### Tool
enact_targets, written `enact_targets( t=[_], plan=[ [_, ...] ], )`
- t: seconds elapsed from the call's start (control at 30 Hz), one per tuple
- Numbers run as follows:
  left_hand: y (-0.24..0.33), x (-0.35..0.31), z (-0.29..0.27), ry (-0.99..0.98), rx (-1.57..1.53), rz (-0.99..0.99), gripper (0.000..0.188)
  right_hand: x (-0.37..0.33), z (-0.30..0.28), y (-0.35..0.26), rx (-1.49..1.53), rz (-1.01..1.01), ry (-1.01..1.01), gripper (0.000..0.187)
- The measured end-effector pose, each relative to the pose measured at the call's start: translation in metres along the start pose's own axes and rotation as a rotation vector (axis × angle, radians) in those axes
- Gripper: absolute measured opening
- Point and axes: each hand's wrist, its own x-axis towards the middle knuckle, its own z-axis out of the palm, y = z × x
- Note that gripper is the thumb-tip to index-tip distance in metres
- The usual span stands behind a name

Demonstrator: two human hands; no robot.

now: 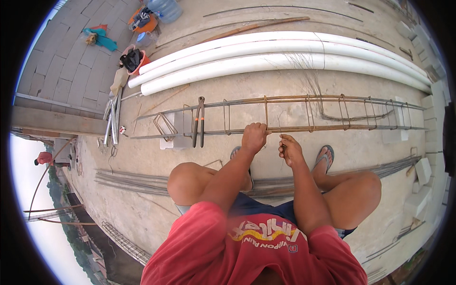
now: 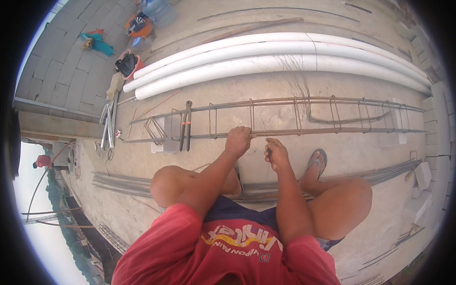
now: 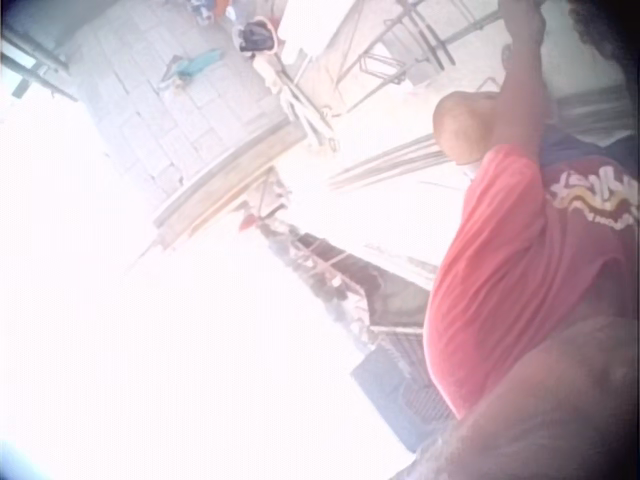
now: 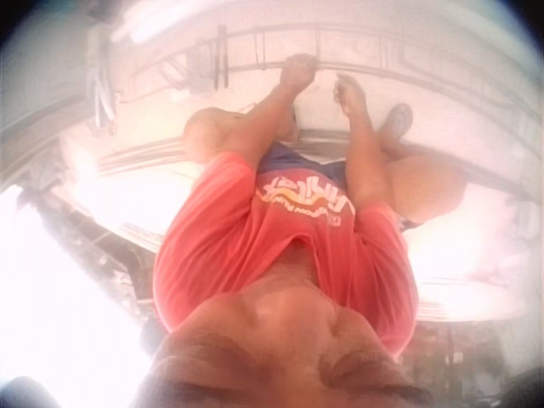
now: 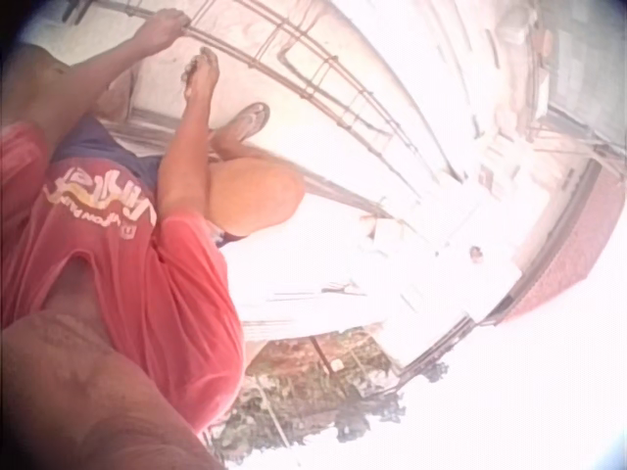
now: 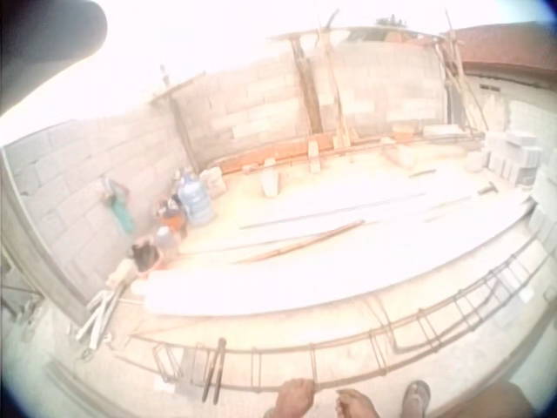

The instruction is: The person assembles a rebar cage by tying intersecting steel bars with wire. They use pliers to twist and secure the wire at each joint, working along the length of the cage on a rooftop construction site.

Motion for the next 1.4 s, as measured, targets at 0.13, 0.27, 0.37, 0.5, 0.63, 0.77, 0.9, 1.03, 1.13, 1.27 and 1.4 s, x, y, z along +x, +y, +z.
enact_targets(
  t=[0.13,0.27,0.37,0.5,0.63,0.77,0.9,1.03,1.13,1.27,1.4],
  plan=[
    [-0.003,0.004,-0.003,-0.060,-0.004,-0.021,0.023,0.006,0.020,-0.002,-0.026,0.004,-0.043,0.021],
    [0.000,0.006,-0.013,-0.067,-0.176,-0.146,0.026,0.017,0.030,0.000,-0.069,-0.061,-0.060,0.014],
    [0.014,0.014,-0.024,-0.060,-0.342,-0.334,0.026,0.026,0.033,0.001,-0.144,-0.107,-0.030,0.009],
    [0.015,0.022,-0.026,0.098,-0.553,-0.376,0.022,0.026,0.039,0.004,-0.209,-0.131,0.005,0.007],
    [0.017,0.029,-0.040,-0.011,-0.637,-0.506,0.023,0.021,0.043,-0.002,-0.181,-0.106,0.037,0.008],
    [0.016,0.027,-0.041,0.000,-0.610,-0.496,0.023,0.013,0.055,-0.004,-0.236,-0.139,0.104,0.011],
    [0.013,0.027,-0.036,0.047,-0.612,-0.450,0.021,0.013,0.060,0.005,-0.396,-0.304,0.184,0.020],
    [0.011,0.025,-0.038,0.062,-0.661,-0.467,0.020,0.002,0.071,0.008,-0.539,-0.418,0.206,0.030],
    [0.012,0.024,-0.041,0.028,-0.619,-0.422,0.020,0.009,0.064,0.011,-0.840,-0.683,0.265,0.026],
    [0.016,0.011,-0.056,-0.146,-0.596,-0.352,0.023,0.000,0.069,0.001,-0.933,-0.677,0.238,0.023],
    [0.013,0.004,-0.054,-0.130,-0.567,-0.294,0.024,-0.001,0.071,0.004,-1.040,-0.788,0.273,0.021]
  ],
)
